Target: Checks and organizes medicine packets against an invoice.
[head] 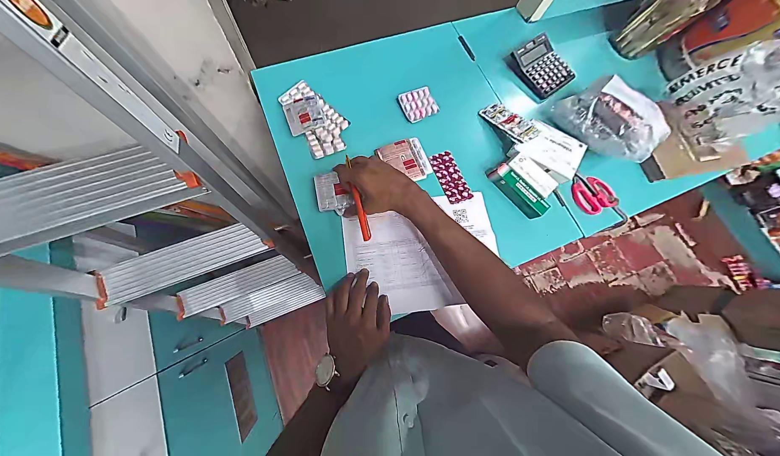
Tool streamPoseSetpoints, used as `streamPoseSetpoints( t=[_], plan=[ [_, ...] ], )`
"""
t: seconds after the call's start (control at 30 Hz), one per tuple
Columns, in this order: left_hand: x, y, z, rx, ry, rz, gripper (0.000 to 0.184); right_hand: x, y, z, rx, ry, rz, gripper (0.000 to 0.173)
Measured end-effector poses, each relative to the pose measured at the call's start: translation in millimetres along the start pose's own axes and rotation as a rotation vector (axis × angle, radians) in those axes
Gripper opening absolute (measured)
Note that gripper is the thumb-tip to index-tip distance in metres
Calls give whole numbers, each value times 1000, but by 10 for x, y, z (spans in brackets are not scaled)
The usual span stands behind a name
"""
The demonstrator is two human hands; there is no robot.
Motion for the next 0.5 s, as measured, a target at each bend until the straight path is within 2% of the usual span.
streamPoseSetpoints(
  t=[0.17,0.23,0.27,0.3,0.33,0.4,0.43,0.5],
  plan=[
    [10,-2,6,-5,9,-1,32,-12,-110,53,46,20,59,62],
    [-9,-6,2,-9,10,-3,32,-126,-381,-203,324,-40,302,53],
    [-9,-5,2,-11,10,-9,32,-168,-532,-450,512,-73,502,44],
    [-3,-1,2,-11,9,-17,32,-200,-632,-743,665,-78,678,28],
    [0,0,0,-7,7,-22,32,-225,-647,-1048,768,-31,849,30],
    [-9,6,-4,-3,4,-25,33,-226,-430,-1551,829,161,1120,65],
    [-16,8,-5,1,2,-26,32,-209,-254,-1737,851,229,1210,70],
    [-19,14,-2,1,-2,-30,32,-241,96,-2039,877,312,1226,47]
  ],
)
Point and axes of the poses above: each hand's wrist, its own z-axis towards the middle knuckle, its own y-axis out of the palm, x = y × z, the point moved 8 cm from there along z, towards the middle knuckle, and after that the axes turned 8 degrees about z, right-handed, at the moved point
